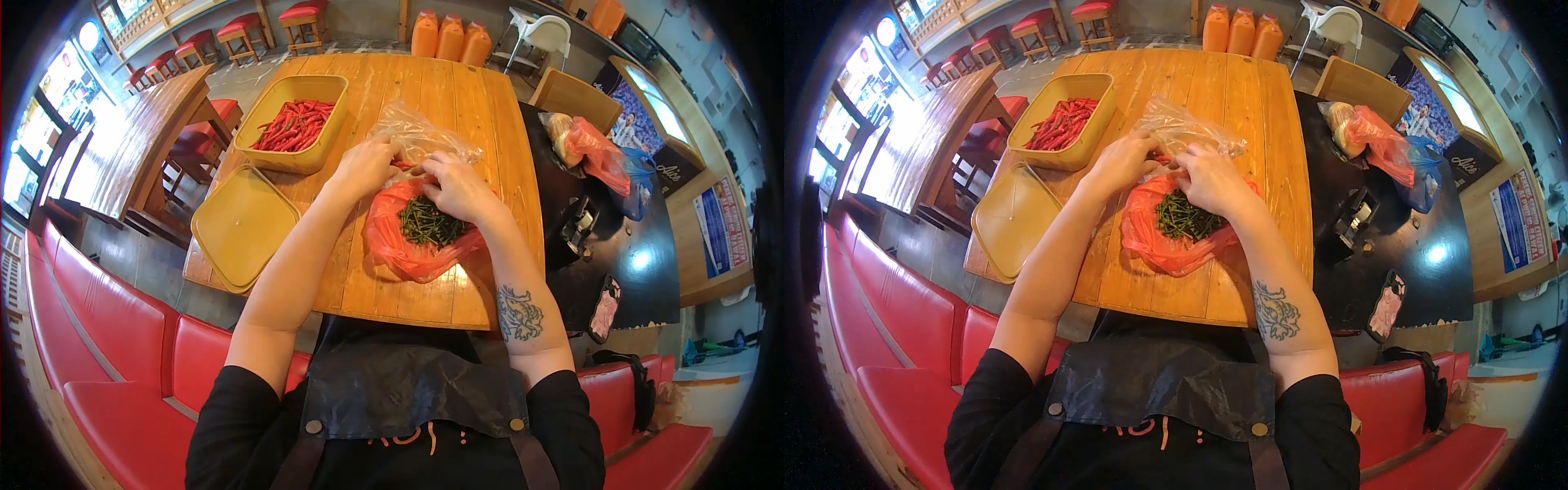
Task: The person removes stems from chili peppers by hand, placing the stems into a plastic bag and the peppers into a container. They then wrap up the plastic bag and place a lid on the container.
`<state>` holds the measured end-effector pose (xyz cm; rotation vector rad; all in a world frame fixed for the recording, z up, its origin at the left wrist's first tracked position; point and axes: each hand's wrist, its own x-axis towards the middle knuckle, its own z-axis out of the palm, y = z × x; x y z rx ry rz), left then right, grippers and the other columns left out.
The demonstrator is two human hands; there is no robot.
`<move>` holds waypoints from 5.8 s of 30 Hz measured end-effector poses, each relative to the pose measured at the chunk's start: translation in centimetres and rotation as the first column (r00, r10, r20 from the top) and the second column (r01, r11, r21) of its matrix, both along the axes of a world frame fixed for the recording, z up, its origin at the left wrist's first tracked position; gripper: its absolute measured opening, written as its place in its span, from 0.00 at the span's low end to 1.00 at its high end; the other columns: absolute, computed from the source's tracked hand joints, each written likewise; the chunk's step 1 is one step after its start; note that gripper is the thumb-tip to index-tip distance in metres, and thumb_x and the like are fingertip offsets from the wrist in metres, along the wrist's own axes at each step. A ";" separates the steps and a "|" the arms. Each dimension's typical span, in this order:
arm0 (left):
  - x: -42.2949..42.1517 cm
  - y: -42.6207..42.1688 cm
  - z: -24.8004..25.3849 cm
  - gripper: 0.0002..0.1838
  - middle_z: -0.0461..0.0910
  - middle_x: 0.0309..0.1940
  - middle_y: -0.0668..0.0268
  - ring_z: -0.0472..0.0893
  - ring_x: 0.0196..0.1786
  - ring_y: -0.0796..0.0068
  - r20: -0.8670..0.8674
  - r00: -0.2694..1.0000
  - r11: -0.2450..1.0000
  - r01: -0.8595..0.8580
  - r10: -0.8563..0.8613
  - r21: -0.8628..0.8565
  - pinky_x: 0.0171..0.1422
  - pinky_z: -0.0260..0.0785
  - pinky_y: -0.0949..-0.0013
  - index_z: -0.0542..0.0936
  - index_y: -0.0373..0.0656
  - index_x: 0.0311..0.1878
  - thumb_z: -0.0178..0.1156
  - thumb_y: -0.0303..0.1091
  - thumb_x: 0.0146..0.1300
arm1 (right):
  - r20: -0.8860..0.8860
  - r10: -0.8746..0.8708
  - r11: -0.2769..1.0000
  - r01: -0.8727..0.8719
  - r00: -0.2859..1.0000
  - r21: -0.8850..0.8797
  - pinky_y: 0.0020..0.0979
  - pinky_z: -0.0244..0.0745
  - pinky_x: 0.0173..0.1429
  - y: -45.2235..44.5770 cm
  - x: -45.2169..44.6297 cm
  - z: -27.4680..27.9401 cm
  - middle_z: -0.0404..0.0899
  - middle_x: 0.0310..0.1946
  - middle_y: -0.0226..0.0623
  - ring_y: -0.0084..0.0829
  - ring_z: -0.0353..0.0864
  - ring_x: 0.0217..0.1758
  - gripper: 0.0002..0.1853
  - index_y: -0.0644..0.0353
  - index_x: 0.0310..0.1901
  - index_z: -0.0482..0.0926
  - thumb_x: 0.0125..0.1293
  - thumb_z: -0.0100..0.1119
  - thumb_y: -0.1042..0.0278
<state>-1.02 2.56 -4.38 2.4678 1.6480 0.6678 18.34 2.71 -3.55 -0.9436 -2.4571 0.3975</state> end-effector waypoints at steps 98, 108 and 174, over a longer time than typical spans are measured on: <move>2.3 -2.6 2.5 0.10 0.77 0.38 0.62 0.77 0.40 0.78 0.958 0.196 0.800 0.529 0.210 -0.283 0.46 0.71 0.76 0.73 0.33 0.44 0.54 0.25 0.60 | -0.816 -0.489 0.517 -0.652 0.306 -0.555 0.27 0.76 0.42 0.2 -0.3 1.7 0.74 0.27 0.30 0.19 0.73 0.28 0.04 0.62 0.35 0.74 0.60 0.56 0.72; 0.7 -2.0 2.9 0.13 0.75 0.38 0.64 0.76 0.39 0.78 0.981 0.126 0.901 0.391 0.150 -0.188 0.47 0.71 0.76 0.73 0.35 0.46 0.57 0.23 0.58 | -0.816 -0.510 0.535 -0.642 0.273 -0.549 0.28 0.77 0.41 0.3 0.1 1.9 0.75 0.28 0.32 0.21 0.75 0.28 0.04 0.62 0.35 0.73 0.59 0.57 0.75; 2.1 -2.8 2.9 0.08 0.78 0.29 0.68 0.74 0.32 0.84 0.777 0.628 0.976 0.132 0.054 -0.174 0.38 0.67 0.78 0.77 0.35 0.34 0.61 0.31 0.56 | -0.520 -0.157 0.978 0.206 0.840 0.038 0.30 0.70 0.30 -1.7 -1.5 2.7 0.75 0.21 0.42 0.35 0.76 0.24 0.08 0.65 0.25 0.70 0.53 0.59 0.73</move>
